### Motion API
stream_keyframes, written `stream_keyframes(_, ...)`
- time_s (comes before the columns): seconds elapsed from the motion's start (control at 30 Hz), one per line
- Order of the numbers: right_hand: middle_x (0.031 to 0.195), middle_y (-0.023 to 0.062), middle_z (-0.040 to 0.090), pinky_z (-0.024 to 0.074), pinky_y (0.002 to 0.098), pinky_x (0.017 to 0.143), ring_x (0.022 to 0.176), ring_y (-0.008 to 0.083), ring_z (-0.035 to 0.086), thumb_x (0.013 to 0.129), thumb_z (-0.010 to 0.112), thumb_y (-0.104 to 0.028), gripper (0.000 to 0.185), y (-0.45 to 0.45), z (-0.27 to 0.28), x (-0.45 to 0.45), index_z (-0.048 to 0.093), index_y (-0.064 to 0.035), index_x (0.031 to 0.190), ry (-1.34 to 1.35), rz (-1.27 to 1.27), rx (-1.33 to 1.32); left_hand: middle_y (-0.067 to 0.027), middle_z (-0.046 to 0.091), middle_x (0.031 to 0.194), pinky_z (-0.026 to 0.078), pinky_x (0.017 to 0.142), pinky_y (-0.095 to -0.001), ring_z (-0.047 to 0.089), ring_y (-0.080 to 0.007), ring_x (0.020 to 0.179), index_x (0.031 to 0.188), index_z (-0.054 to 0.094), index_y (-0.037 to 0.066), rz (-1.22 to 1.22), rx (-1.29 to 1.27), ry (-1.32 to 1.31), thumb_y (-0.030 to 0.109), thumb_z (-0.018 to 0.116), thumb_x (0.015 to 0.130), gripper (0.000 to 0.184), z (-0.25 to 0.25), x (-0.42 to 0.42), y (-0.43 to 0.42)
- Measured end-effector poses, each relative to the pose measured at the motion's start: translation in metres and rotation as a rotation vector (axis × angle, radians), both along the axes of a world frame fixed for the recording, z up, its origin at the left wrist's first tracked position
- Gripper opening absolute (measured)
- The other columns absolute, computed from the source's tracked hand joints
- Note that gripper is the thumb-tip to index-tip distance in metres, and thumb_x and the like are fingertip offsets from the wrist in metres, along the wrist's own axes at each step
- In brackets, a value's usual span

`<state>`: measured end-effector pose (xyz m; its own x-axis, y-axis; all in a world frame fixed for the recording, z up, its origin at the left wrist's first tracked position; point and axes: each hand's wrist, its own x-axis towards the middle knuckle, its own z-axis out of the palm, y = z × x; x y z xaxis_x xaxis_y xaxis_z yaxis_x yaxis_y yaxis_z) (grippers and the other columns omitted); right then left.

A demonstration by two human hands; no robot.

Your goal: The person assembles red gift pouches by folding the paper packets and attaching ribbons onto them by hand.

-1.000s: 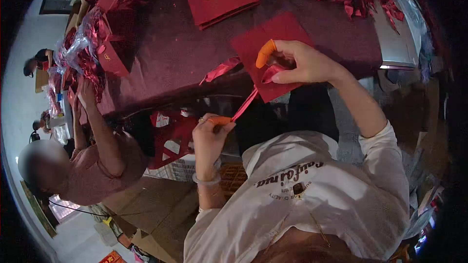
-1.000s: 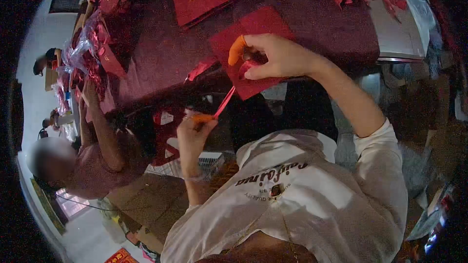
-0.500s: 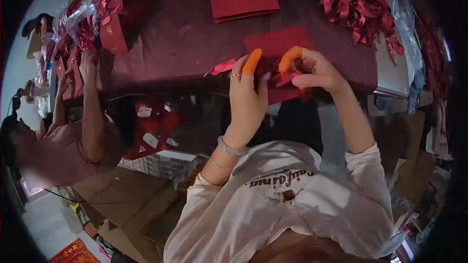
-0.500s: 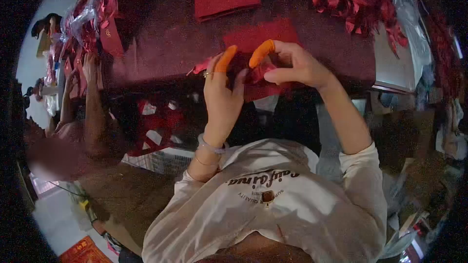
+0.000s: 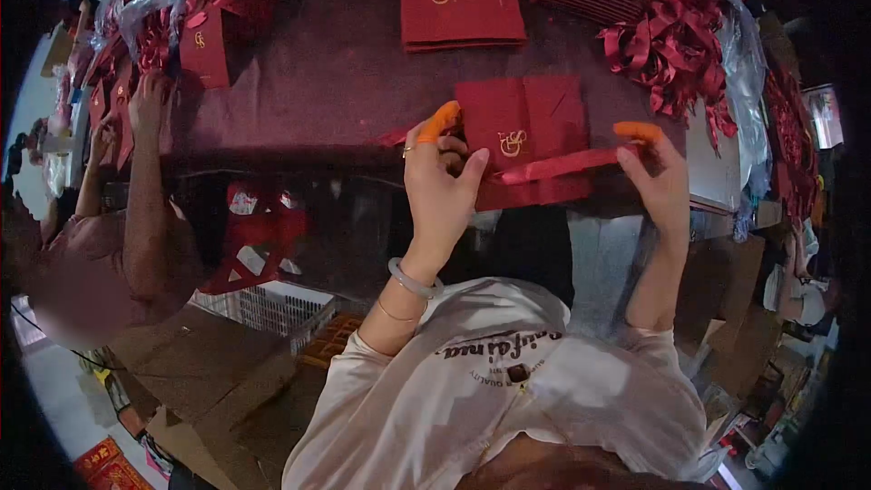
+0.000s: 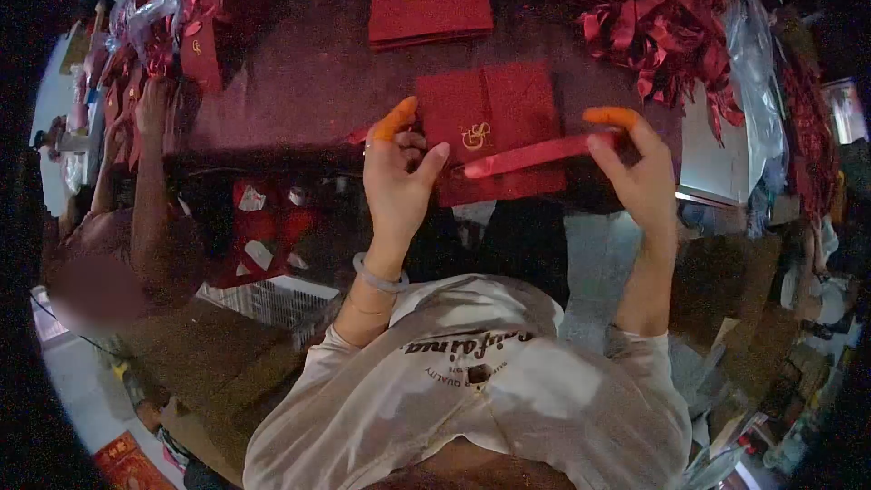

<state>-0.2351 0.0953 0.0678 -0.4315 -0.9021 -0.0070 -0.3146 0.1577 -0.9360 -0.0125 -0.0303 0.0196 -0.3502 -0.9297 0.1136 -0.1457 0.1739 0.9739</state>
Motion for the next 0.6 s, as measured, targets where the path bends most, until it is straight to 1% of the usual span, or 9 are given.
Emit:
stream_keyframes(0.07,0.095,0.0030,0.061,0.0418,0.0224,0.081,0.088,0.0088,0.055,0.083,0.062,-0.007,0.023,0.014,-0.004,-0.009,0.059,-0.0008,0.105,0.259,-0.173,0.044,-0.0059,0.048,0.108,0.044,0.070,-0.0224,0.049,-0.0104,0.081,0.123,0.048,0.000,0.053,0.019,0.202,-0.005,0.067,0.074,0.053,-0.006,-0.003,0.004)
stream_keyframes(0.2,0.097,0.0053,0.062,0.0423,0.0293,0.091,0.097,0.0184,0.057,0.083,0.059,0.003,0.021,0.015,-0.027,-0.005,0.058,-0.0031,0.103,-0.369,-0.367,-0.445,-0.0029,0.052,0.105,0.042,0.071,-0.0205,0.048,-0.0087,0.082,0.123,0.048,0.002,0.097,-0.019,0.189,-0.005,0.067,0.074,0.053,-0.001,-0.008,0.008)
stream_keyframes(0.3,0.102,0.0148,0.061,0.0410,0.0417,0.099,0.107,0.0296,0.055,0.087,0.052,-0.001,0.021,-0.001,-0.027,0.007,0.055,-0.0001,0.108,-0.996,-0.193,-0.737,-0.0023,0.054,0.103,0.042,0.071,-0.0204,0.048,-0.0080,0.081,0.123,0.048,0.001,0.098,0.029,0.183,-0.004,0.067,0.075,0.052,0.002,-0.008,0.009)
stream_keyframes(0.37,0.104,0.0175,0.060,0.0437,0.0419,0.097,0.110,0.0299,0.053,0.090,0.047,-0.005,0.021,-0.017,-0.020,0.009,0.054,0.0000,0.109,-1.114,-0.140,-0.768,-0.0028,0.054,0.104,0.042,0.073,-0.0205,0.048,-0.0081,0.082,0.122,0.049,0.001,0.103,0.069,0.186,-0.003,0.067,0.076,0.050,0.005,-0.006,0.008)
stream_keyframes(0.43,0.106,0.0169,0.060,0.0484,0.0408,0.091,0.107,0.0289,0.056,0.088,0.048,-0.005,0.021,-0.027,-0.018,0.003,0.054,-0.0004,0.107,-1.535,-0.060,-0.637,-0.0032,0.054,0.104,0.042,0.074,-0.0205,0.049,-0.0081,0.082,0.122,0.049,0.000,0.105,0.109,0.190,-0.002,0.066,0.076,0.049,0.006,-0.006,0.008)
stream_keyframes(0.47,0.099,0.0130,0.059,0.0525,0.0307,0.070,0.082,0.0213,0.062,0.087,0.048,-0.006,0.022,-0.033,-0.017,0.006,0.053,0.0002,0.108,-1.438,-0.066,-0.642,-0.0037,0.054,0.101,0.043,0.069,-0.0201,0.049,-0.0076,0.080,0.122,0.049,0.001,0.109,0.094,0.212,-0.002,0.065,0.077,0.047,0.006,-0.006,0.007)
stream_keyframes(0.5,0.099,0.0130,0.059,0.0525,0.0307,0.070,0.082,0.0213,0.062,0.087,0.048,-0.006,0.022,-0.041,-0.014,0.007,0.053,0.0002,0.108,-1.438,-0.061,-0.646,-0.0043,0.055,0.099,0.043,0.065,-0.0198,0.049,-0.0070,0.078,0.122,0.050,0.002,0.114,0.078,0.236,-0.002,0.063,0.078,0.046,0.006,-0.006,0.006)
stream_keyframes(0.57,0.086,0.0064,0.056,0.0390,0.0212,0.050,0.055,0.0105,0.049,0.086,0.046,-0.007,0.022,-0.054,-0.007,0.009,0.053,0.0004,0.106,-1.412,0.315,-0.379,-0.0037,0.055,0.098,0.043,0.066,-0.0198,0.050,-0.0070,0.078,0.121,0.050,0.002,0.109,0.103,0.257,0.000,0.063,0.079,0.044,0.008,-0.004,0.004)
stream_keyframes(0.6,0.078,0.0009,0.051,0.0252,0.0184,0.044,0.049,0.0042,0.034,0.087,0.046,-0.011,0.024,-0.058,-0.006,0.012,0.055,0.0001,0.107,-1.205,0.255,-0.237,-0.0031,0.055,0.098,0.043,0.067,-0.0198,0.050,-0.0069,0.078,0.120,0.051,0.001,0.104,0.135,0.277,0.001,0.063,0.080,0.041,0.009,-0.003,0.004)
